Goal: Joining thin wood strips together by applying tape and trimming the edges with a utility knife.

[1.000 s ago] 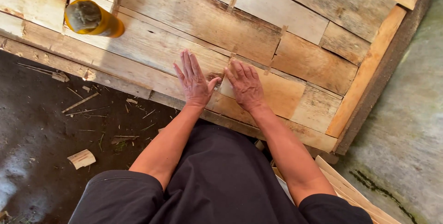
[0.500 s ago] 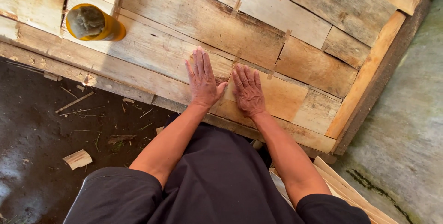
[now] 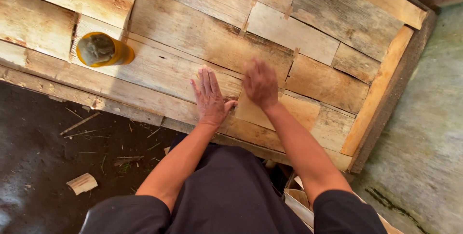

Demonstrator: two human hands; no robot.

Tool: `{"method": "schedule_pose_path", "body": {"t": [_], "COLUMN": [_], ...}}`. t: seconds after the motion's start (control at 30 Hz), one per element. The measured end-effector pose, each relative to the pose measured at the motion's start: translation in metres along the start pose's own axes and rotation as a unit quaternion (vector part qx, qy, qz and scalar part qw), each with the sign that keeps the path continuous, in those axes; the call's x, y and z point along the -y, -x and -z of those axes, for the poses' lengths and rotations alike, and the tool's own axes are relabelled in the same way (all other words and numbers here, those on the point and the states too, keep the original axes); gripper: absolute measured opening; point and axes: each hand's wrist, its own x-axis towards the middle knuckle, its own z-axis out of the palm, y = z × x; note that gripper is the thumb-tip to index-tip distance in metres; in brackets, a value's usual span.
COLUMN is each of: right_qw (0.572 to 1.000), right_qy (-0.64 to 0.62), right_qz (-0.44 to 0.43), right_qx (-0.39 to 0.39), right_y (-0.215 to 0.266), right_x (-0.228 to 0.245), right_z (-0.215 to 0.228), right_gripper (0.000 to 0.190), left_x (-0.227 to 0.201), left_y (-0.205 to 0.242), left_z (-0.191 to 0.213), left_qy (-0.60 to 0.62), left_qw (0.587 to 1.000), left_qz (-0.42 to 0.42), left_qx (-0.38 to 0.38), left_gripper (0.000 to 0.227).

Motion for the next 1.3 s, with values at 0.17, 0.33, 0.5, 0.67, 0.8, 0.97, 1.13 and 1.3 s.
{"method": "schedule_pose_path", "body": {"t": [0.17,0.33,0.5,0.67,0.8,0.97,1.13,1.3], "right_qw": [0.995,0.975,0.979,0.976,0.928,0.821,0.741,0.771], "right_qy": [-0.012,0.073,0.049,0.046,-0.231,-0.44,-0.449,-0.255], "right_qz": [-0.023,-0.038,-0.198,-0.21,-0.256,-0.325,-0.471,-0.561], "right_qx": [-0.1,-0.207,-0.031,-0.046,-0.142,-0.161,-0.162,-0.162], "right_y": [-0.143,-0.253,-0.292,-0.269,-0.196,-0.026,0.121,0.232], "right_x": [-0.009,-0.057,-0.07,-0.06,-0.042,-0.006,0.009,-0.001], "right_z": [0.005,-0.065,-0.093,-0.08,-0.052,0.037,0.088,0.119], "right_gripper": [0.026,0.059,0.034,0.016,0.021,0.018,0.023,0.035], "left_x": [-0.007,-0.017,-0.019,-0.017,-0.022,-0.03,-0.012,-0.005], "left_y": [0.006,0.001,-0.004,-0.004,-0.006,-0.006,-0.004,0.002], "left_z": [0.003,0.009,0.013,0.011,0.007,-0.004,-0.035,-0.035], "left_qy": [-0.016,-0.02,-0.02,-0.012,-0.027,-0.05,-0.053,-0.082], "left_qw": [0.997,0.997,0.999,0.998,0.996,0.993,0.986,0.992], "left_qz": [-0.071,-0.08,-0.029,-0.043,-0.071,-0.098,-0.153,-0.096], "left_qx": [-0.023,-0.004,0.032,0.046,0.051,0.043,-0.045,0.002], "left_gripper": [0.139,0.134,0.134,0.134,0.135,0.133,0.133,0.142]}}
